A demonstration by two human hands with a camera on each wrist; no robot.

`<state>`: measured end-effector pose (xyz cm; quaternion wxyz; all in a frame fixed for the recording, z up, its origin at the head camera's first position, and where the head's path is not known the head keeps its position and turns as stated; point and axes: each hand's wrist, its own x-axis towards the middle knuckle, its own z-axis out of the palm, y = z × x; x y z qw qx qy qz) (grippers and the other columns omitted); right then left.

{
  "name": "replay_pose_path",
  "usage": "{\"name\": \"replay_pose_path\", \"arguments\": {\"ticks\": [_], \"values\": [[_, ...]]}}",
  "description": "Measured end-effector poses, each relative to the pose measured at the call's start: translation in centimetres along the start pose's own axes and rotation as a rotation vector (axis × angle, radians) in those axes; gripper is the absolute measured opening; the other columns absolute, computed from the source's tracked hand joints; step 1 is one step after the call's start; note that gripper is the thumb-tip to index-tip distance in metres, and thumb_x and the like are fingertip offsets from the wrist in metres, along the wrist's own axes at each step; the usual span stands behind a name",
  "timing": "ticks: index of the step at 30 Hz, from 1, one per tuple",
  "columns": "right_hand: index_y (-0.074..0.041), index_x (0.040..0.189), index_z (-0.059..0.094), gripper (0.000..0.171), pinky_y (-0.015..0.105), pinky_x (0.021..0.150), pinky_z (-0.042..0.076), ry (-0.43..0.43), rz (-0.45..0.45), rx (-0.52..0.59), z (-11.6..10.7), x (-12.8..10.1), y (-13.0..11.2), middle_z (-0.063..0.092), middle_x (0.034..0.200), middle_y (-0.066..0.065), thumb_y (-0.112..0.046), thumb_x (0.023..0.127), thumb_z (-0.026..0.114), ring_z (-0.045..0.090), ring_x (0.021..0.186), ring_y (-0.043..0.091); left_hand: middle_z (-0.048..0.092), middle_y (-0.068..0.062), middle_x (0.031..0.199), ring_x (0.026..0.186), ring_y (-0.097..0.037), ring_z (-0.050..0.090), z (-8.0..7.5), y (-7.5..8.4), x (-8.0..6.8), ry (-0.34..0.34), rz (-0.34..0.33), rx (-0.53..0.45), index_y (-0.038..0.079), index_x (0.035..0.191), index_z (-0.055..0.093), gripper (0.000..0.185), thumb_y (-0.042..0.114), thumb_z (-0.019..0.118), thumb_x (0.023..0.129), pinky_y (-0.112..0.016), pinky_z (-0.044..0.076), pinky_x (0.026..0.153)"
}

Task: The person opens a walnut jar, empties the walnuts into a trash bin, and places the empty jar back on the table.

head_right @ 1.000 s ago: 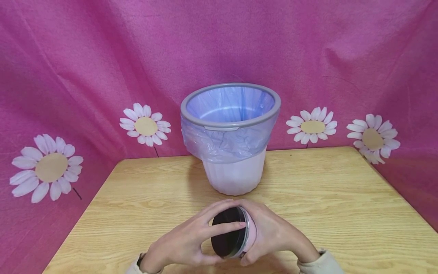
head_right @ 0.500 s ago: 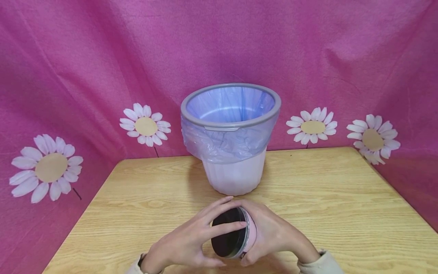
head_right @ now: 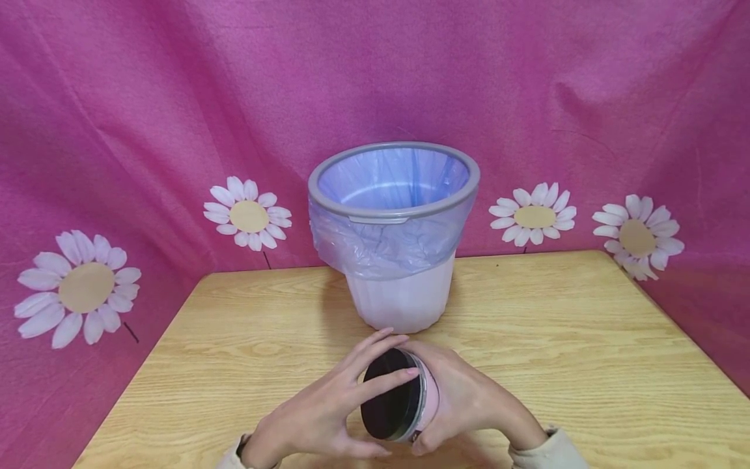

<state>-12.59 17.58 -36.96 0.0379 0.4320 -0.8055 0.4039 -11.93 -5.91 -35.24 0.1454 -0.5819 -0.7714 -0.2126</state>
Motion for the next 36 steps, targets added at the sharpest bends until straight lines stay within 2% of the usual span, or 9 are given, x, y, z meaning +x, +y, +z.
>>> {"name": "replay_pose_path", "arguments": {"ticks": [5, 9, 13, 15, 20, 23, 29, 32, 36], "values": [[-0.025, 0.134, 0.045, 0.103, 0.029, 0.083, 0.052, -0.009, 0.01, 0.025, -0.01, -0.03, -0.01, 0.06, 0.119, -0.006, -0.03, 0.044, 0.095, 0.06, 0.099, 0.012, 0.021, -0.009, 0.156, 0.144, -0.023, 0.019, 0.01, -0.02, -0.03, -0.02, 0.009, -0.007, 0.02, 0.148, 0.035, 0.092, 0.032, 0.084, 0.071, -0.039, 0.024, 0.115], [-0.023, 0.135, 0.046, 0.102, 0.029, 0.082, 0.052, -0.011, -0.01, 0.03, 0.01, -0.09, 0.05, 0.059, 0.12, -0.007, -0.032, 0.046, 0.095, 0.059, 0.1, 0.012, 0.023, -0.008, 0.155, 0.141, -0.021, 0.025, 0.06, -0.02, -0.01, -0.009, 0.019, 0.001, 0.019, 0.148, 0.036, 0.089, 0.034, 0.083, 0.074, -0.033, 0.024, 0.115], [-0.024, 0.135, 0.046, 0.102, 0.029, 0.083, 0.051, -0.014, 0.007, 0.03, -0.02, -0.09, 0.05, 0.059, 0.121, -0.009, -0.032, 0.045, 0.095, 0.059, 0.101, 0.012, 0.023, -0.008, 0.155, 0.141, -0.021, 0.026, 0.08, 0.05, 0.05, 0.005, 0.021, 0.0, 0.019, 0.147, 0.038, 0.086, 0.036, 0.082, 0.075, -0.032, 0.024, 0.114], [-0.025, 0.135, 0.046, 0.103, 0.03, 0.084, 0.051, -0.018, 0.018, 0.037, -0.05, -0.07, 0.04, 0.059, 0.121, -0.008, -0.031, 0.045, 0.095, 0.059, 0.101, 0.012, 0.022, -0.009, 0.155, 0.142, -0.023, 0.024, 0.04, 0.12, 0.05, -0.002, 0.019, -0.011, 0.02, 0.147, 0.038, 0.088, 0.036, 0.083, 0.073, -0.034, 0.024, 0.115], [-0.023, 0.134, 0.046, 0.102, 0.029, 0.081, 0.052, -0.014, -0.021, 0.032, -0.06, -0.03, 0.13, 0.06, 0.117, -0.007, -0.028, 0.045, 0.095, 0.06, 0.098, 0.012, 0.017, -0.008, 0.157, 0.144, -0.026, 0.015, -0.13, 0.29, 0.07, -0.032, 0.022, -0.021, 0.022, 0.147, 0.037, 0.09, 0.031, 0.084, 0.07, -0.039, 0.02, 0.116], [-0.022, 0.134, 0.046, 0.102, 0.03, 0.081, 0.052, -0.01, -0.022, 0.028, -0.06, -0.07, 0.12, 0.06, 0.117, -0.007, -0.028, 0.044, 0.095, 0.06, 0.098, 0.012, 0.017, -0.008, 0.157, 0.144, -0.026, 0.015, -0.24, 0.29, 0.08, -0.036, 0.028, -0.014, 0.022, 0.147, 0.038, 0.089, 0.026, 0.083, 0.07, -0.039, 0.02, 0.116], [-0.027, 0.132, 0.048, 0.103, 0.03, 0.083, 0.052, -0.025, 0.061, 0.043, -0.18, -0.04, -0.08, 0.061, 0.119, -0.009, -0.029, 0.041, 0.095, 0.061, 0.1, 0.012, 0.024, -0.008, 0.155, 0.14, -0.02, 0.027, -0.14, 0.24, 0.02, 0.002, 0.02, -0.014, 0.02, 0.145, 0.04, 0.084, 0.035, 0.083, 0.074, -0.032, 0.025, 0.114], [-0.026, 0.133, 0.047, 0.104, 0.03, 0.083, 0.052, -0.027, 0.054, 0.041, -0.18, 0.0, -0.06, 0.06, 0.12, -0.009, -0.03, 0.041, 0.095, 0.061, 0.1, 0.012, 0.025, -0.009, 0.154, 0.139, -0.021, 0.027, -0.1, 0.2, 0.03, 0.016, 0.02, -0.016, 0.02, 0.145, 0.041, 0.085, 0.037, 0.083, 0.074, -0.031, 0.025, 0.114], [-0.025, 0.134, 0.046, 0.105, 0.03, 0.082, 0.052, -0.028, 0.033, 0.038, -0.18, 0.03, -0.08, 0.06, 0.118, -0.008, -0.028, 0.042, 0.095, 0.061, 0.099, 0.014, 0.021, -0.01, 0.155, 0.142, -0.023, 0.022, -0.15, 0.19, 0.05, 0.001, 0.022, -0.025, 0.02, 0.145, 0.04, 0.085, 0.035, 0.083, 0.073, -0.035, 0.024, 0.114]]}}
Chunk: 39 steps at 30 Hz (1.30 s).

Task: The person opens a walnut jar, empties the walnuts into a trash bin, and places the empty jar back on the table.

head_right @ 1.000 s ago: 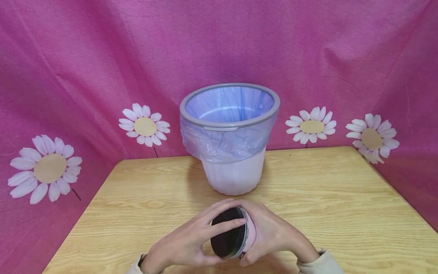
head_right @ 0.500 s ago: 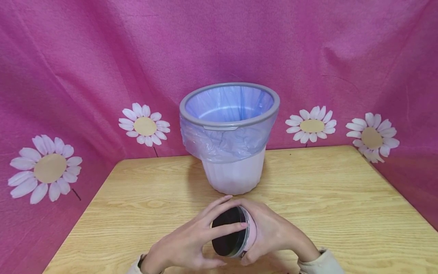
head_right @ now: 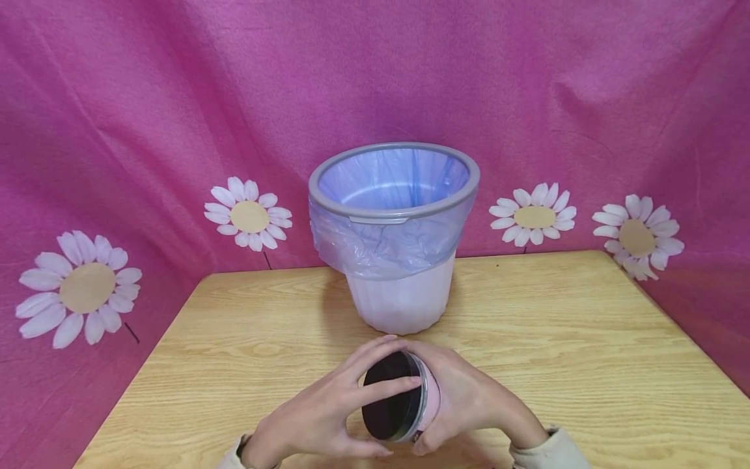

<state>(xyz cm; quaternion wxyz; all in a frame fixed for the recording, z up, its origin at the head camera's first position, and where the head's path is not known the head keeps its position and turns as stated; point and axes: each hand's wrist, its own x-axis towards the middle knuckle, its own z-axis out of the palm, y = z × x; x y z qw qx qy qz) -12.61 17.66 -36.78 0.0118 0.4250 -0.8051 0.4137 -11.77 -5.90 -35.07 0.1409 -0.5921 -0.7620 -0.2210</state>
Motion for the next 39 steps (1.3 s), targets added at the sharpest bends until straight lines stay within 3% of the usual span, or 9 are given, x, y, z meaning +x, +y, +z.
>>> {"name": "replay_pose_path", "arguments": {"ticks": [6, 15, 39], "values": [[-0.027, 0.133, 0.046, 0.104, 0.03, 0.081, 0.053, 0.001, 0.012, 0.001, -0.02, -0.05, -0.02, 0.061, 0.117, -0.008, -0.026, 0.042, 0.096, 0.06, 0.099, 0.012, 0.021, -0.01, 0.156, 0.142, -0.022, 0.023, -0.04, -0.05, -0.05, -0.03, 0.001, -0.005, 0.021, 0.146, 0.039, 0.087, 0.026, 0.084, 0.071, -0.035, 0.025, 0.114], [-0.029, 0.132, 0.046, 0.105, 0.03, 0.084, 0.052, -0.006, 0.034, -0.015, -0.04, -0.05, 0.05, 0.061, 0.118, -0.009, -0.029, 0.04, 0.096, 0.06, 0.101, 0.011, 0.024, -0.01, 0.154, 0.14, -0.022, 0.026, 0.09, -0.05, -0.08, 0.003, 0.005, 0.0, 0.02, 0.145, 0.04, 0.083, 0.035, 0.082, 0.075, -0.031, 0.026, 0.113], [-0.026, 0.134, 0.046, 0.106, 0.03, 0.081, 0.052, 0.004, -0.002, -0.019, -0.04, -0.02, -0.05, 0.061, 0.118, -0.009, -0.026, 0.04, 0.095, 0.06, 0.099, 0.011, 0.023, -0.008, 0.155, 0.141, -0.019, 0.025, -0.1, -0.12, -0.13, -0.019, -0.004, 0.023, 0.022, 0.145, 0.041, 0.086, 0.032, 0.084, 0.072, -0.033, 0.025, 0.114]]}}
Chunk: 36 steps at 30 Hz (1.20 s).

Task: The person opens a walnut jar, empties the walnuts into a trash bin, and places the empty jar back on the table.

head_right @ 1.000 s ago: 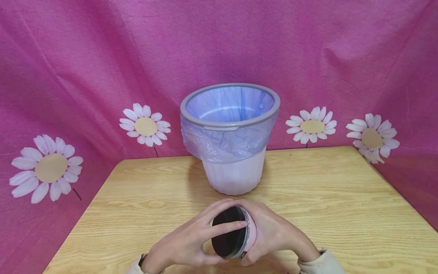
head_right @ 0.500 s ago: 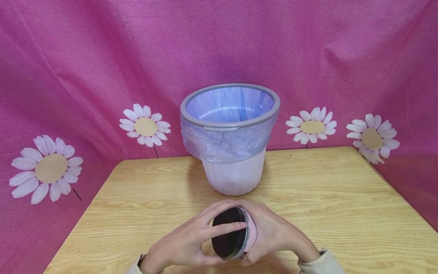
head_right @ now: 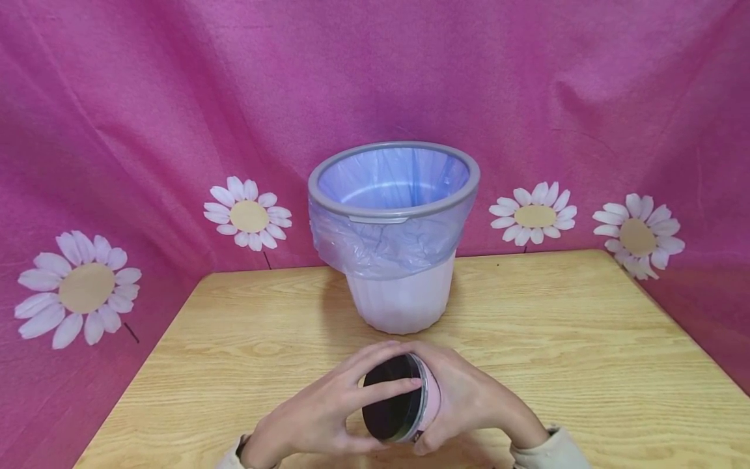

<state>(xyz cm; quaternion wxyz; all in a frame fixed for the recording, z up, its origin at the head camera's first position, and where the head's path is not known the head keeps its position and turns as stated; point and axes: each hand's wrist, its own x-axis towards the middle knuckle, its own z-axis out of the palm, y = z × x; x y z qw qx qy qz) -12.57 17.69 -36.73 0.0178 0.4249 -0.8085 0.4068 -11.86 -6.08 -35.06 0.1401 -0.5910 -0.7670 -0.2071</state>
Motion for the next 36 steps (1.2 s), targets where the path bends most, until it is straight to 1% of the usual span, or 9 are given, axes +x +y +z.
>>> {"name": "replay_pose_path", "arguments": {"ticks": [3, 8, 11, 16, 20, 26, 28, 33, 36], "values": [[-0.026, 0.134, 0.046, 0.105, 0.03, 0.082, 0.052, 0.001, 0.006, 0.001, -0.02, -0.07, 0.09, 0.06, 0.118, -0.01, -0.027, 0.041, 0.095, 0.06, 0.1, 0.011, 0.024, -0.007, 0.155, 0.141, -0.019, 0.026, 0.01, 0.02, 0.0, -0.002, -0.009, -0.008, 0.022, 0.146, 0.04, 0.086, 0.031, 0.084, 0.072, -0.032, 0.025, 0.114], [-0.022, 0.136, 0.045, 0.105, 0.03, 0.083, 0.051, 0.01, -0.033, -0.002, 0.04, -0.17, 0.35, 0.06, 0.12, -0.006, -0.03, 0.043, 0.095, 0.059, 0.101, 0.012, 0.023, -0.008, 0.155, 0.142, -0.021, 0.023, -0.01, 0.04, 0.0, -0.014, -0.017, -0.007, 0.022, 0.146, 0.04, 0.087, 0.033, 0.084, 0.072, -0.036, 0.024, 0.115], [-0.02, 0.135, 0.046, 0.104, 0.03, 0.082, 0.051, 0.01, -0.056, 0.003, 0.12, -0.16, 0.45, 0.059, 0.119, -0.005, -0.029, 0.044, 0.095, 0.059, 0.1, 0.013, 0.022, -0.008, 0.156, 0.143, -0.022, 0.021, -0.07, 0.02, 0.0, -0.025, -0.011, -0.001, 0.022, 0.146, 0.039, 0.088, 0.031, 0.084, 0.072, -0.037, 0.024, 0.115], [-0.024, 0.133, 0.047, 0.103, 0.029, 0.081, 0.052, -0.007, -0.026, 0.026, 0.05, -0.06, 0.26, 0.06, 0.118, -0.009, -0.026, 0.043, 0.095, 0.06, 0.099, 0.012, 0.023, -0.007, 0.155, 0.141, -0.019, 0.024, -0.11, 0.08, 0.0, -0.033, -0.004, 0.003, 0.022, 0.147, 0.039, 0.088, 0.029, 0.084, 0.071, -0.035, 0.025, 0.114], [-0.024, 0.133, 0.047, 0.1, 0.029, 0.08, 0.052, -0.008, -0.026, 0.016, 0.01, -0.04, 0.21, 0.06, 0.117, -0.009, -0.029, 0.044, 0.094, 0.06, 0.098, 0.011, 0.024, -0.008, 0.154, 0.14, -0.02, 0.027, -0.04, 0.11, 0.01, -0.018, -0.005, 0.0, 0.021, 0.146, 0.039, 0.087, 0.031, 0.084, 0.072, -0.032, 0.026, 0.114], [-0.025, 0.132, 0.046, 0.101, 0.03, 0.081, 0.052, -0.011, 0.001, 0.002, 0.0, -0.11, 0.1, 0.061, 0.116, -0.009, -0.031, 0.044, 0.094, 0.06, 0.097, 0.011, 0.022, -0.009, 0.155, 0.142, -0.023, 0.022, 0.04, 0.11, 0.07, -0.005, -0.001, -0.009, 0.022, 0.145, 0.04, 0.084, 0.032, 0.083, 0.073, -0.032, 0.025, 0.114], [-0.024, 0.132, 0.047, 0.099, 0.03, 0.079, 0.053, -0.01, -0.012, 0.001, 0.01, -0.12, 0.1, 0.061, 0.115, -0.008, -0.031, 0.045, 0.094, 0.06, 0.096, 0.011, 0.021, -0.009, 0.156, 0.142, -0.023, 0.021, 0.05, 0.1, 0.05, -0.008, 0.001, -0.007, 0.022, 0.146, 0.04, 0.085, 0.031, 0.083, 0.073, -0.033, 0.025, 0.114], [-0.024, 0.131, 0.047, 0.099, 0.029, 0.078, 0.053, -0.017, -0.009, 0.011, -0.02, -0.07, 0.17, 0.061, 0.115, -0.009, -0.031, 0.045, 0.094, 0.06, 0.096, 0.01, 0.023, -0.009, 0.155, 0.14, -0.021, 0.026, 0.14, 0.09, 0.04, -0.002, 0.003, -0.007, 0.021, 0.146, 0.04, 0.086, 0.031, 0.084, 0.072, -0.031, 0.026, 0.114], [-0.026, 0.131, 0.048, 0.1, 0.029, 0.08, 0.053, -0.015, 0.018, 0.024, -0.03, -0.07, 0.17, 0.062, 0.116, -0.01, -0.031, 0.043, 0.094, 0.061, 0.097, 0.01, 0.025, -0.01, 0.154, 0.138, -0.021, 0.029, 0.18, 0.1, 0.07, 0.016, 0.007, 0.009, 0.02, 0.145, 0.04, 0.086, 0.034, 0.084, 0.073, -0.03, 0.026, 0.113]]}}
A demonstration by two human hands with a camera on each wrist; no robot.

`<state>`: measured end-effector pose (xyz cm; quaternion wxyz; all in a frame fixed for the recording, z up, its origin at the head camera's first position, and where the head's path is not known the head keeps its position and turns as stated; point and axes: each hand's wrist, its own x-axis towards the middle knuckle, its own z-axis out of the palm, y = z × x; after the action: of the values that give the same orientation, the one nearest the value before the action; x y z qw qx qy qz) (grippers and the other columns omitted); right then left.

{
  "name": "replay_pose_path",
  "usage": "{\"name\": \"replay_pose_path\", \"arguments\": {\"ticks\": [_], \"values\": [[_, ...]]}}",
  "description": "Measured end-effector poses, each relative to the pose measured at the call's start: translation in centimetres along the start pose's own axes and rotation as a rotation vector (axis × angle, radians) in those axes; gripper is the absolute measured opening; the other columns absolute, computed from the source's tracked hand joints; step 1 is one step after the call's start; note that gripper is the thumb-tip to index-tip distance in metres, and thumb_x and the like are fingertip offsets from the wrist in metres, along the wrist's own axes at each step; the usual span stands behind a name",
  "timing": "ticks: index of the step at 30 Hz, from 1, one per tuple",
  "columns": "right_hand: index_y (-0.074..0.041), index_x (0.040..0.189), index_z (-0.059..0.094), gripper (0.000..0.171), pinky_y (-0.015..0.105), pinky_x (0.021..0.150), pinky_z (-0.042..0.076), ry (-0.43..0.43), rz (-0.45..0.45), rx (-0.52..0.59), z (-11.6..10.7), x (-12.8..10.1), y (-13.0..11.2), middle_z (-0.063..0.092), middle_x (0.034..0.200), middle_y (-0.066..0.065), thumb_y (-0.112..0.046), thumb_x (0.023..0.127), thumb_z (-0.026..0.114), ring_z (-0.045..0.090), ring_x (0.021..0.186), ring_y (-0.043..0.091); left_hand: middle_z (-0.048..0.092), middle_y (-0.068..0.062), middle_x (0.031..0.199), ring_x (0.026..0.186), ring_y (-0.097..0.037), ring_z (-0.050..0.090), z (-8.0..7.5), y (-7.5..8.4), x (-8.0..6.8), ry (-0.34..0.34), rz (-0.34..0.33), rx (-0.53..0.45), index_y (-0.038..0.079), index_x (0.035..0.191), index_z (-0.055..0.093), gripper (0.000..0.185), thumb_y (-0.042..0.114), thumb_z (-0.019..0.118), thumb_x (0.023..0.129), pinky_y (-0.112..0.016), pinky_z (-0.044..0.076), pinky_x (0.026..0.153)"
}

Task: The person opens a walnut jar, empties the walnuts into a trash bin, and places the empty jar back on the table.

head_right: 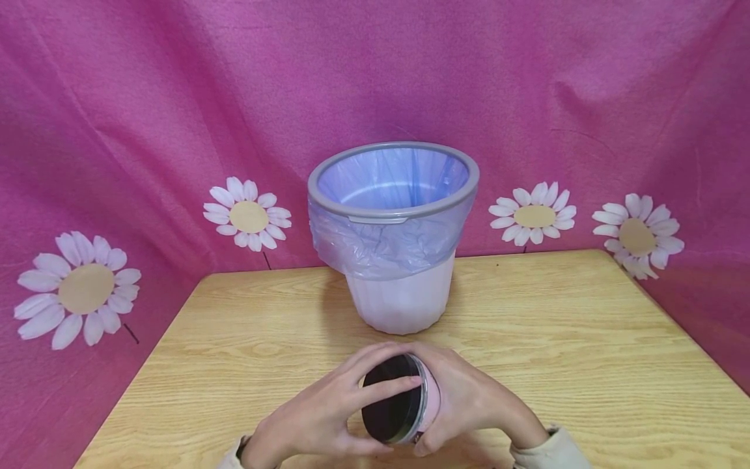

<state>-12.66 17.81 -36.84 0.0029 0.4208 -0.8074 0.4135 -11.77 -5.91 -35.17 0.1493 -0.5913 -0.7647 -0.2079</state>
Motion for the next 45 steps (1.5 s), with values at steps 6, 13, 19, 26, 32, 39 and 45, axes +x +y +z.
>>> {"name": "replay_pose_path", "arguments": {"ticks": [6, 13, 19, 26, 32, 39, 45], "values": [[-0.027, 0.133, 0.046, 0.104, 0.03, 0.081, 0.053, -0.001, -0.003, 0.012, -0.01, 0.13, -0.13, 0.061, 0.117, -0.009, -0.026, 0.041, 0.095, 0.061, 0.098, 0.011, 0.022, -0.009, 0.155, 0.14, -0.023, 0.024, -0.05, 0.06, 0.07, -0.006, -0.013, -0.024, 0.022, 0.146, 0.039, 0.084, 0.034, 0.082, 0.074, -0.031, 0.027, 0.113], [-0.025, 0.132, 0.047, 0.101, 0.029, 0.079, 0.053, -0.008, -0.027, 0.011, 0.06, 0.1, -0.09, 0.061, 0.116, -0.008, -0.027, 0.044, 0.095, 0.061, 0.097, 0.011, 0.023, -0.009, 0.155, 0.141, -0.022, 0.024, -0.05, 0.03, -0.03, -0.029, -0.014, -0.026, 0.021, 0.146, 0.039, 0.087, 0.029, 0.084, 0.072, -0.031, 0.026, 0.113], [-0.026, 0.132, 0.047, 0.103, 0.029, 0.08, 0.053, -0.003, -0.014, 0.004, 0.08, 0.11, -0.04, 0.061, 0.117, -0.009, -0.026, 0.042, 0.095, 0.061, 0.097, 0.011, 0.024, -0.01, 0.154, 0.14, -0.021, 0.026, 0.0, 0.01, -0.03, -0.015, -0.011, -0.019, 0.021, 0.146, 0.039, 0.086, 0.032, 0.083, 0.073, -0.029, 0.026, 0.113], [-0.023, 0.133, 0.046, 0.101, 0.029, 0.08, 0.052, 0.003, -0.074, 0.0, 0.13, 0.16, 0.06, 0.06, 0.117, -0.007, -0.028, 0.044, 0.094, 0.06, 0.097, 0.011, 0.02, -0.009, 0.156, 0.142, -0.024, 0.02, -0.07, 0.05, 0.0, -0.026, -0.021, -0.044, 0.022, 0.146, 0.039, 0.088, 0.028, 0.084, 0.071, -0.033, 0.025, 0.114], [-0.025, 0.132, 0.047, 0.1, 0.029, 0.08, 0.053, -0.012, -0.023, 0.023, 0.1, 0.09, -0.08, 0.061, 0.116, -0.009, -0.026, 0.043, 0.094, 0.061, 0.096, 0.011, 0.018, -0.008, 0.157, 0.142, -0.023, 0.021, -0.11, 0.02, -0.06, -0.055, -0.027, -0.043, 0.021, 0.148, 0.037, 0.092, 0.025, 0.086, 0.07, -0.034, 0.025, 0.114], [-0.025, 0.132, 0.047, 0.101, 0.029, 0.081, 0.052, -0.005, -0.026, 0.014, 0.03, 0.11, -0.08, 0.061, 0.118, -0.009, -0.027, 0.044, 0.094, 0.06, 0.098, 0.012, 0.021, -0.009, 0.155, 0.14, -0.022, 0.024, -0.03, 0.04, -0.05, -0.027, -0.019, -0.058, 0.02, 0.146, 0.038, 0.089, 0.029, 0.085, 0.072, -0.031, 0.026, 0.113], [-0.025, 0.133, 0.047, 0.101, 0.03, 0.082, 0.052, -0.01, -0.01, 0.026, 0.06, 0.05, -0.05, 0.061, 0.117, -0.008, -0.029, 0.044, 0.094, 0.06, 0.099, 0.012, 0.021, -0.009, 0.155, 0.142, -0.024, 0.021, -0.03, 0.03, 0.06, -0.022, -0.012, -0.06, 0.021, 0.146, 0.039, 0.086, 0.03, 0.084, 0.073, -0.034, 0.025, 0.114]]}}
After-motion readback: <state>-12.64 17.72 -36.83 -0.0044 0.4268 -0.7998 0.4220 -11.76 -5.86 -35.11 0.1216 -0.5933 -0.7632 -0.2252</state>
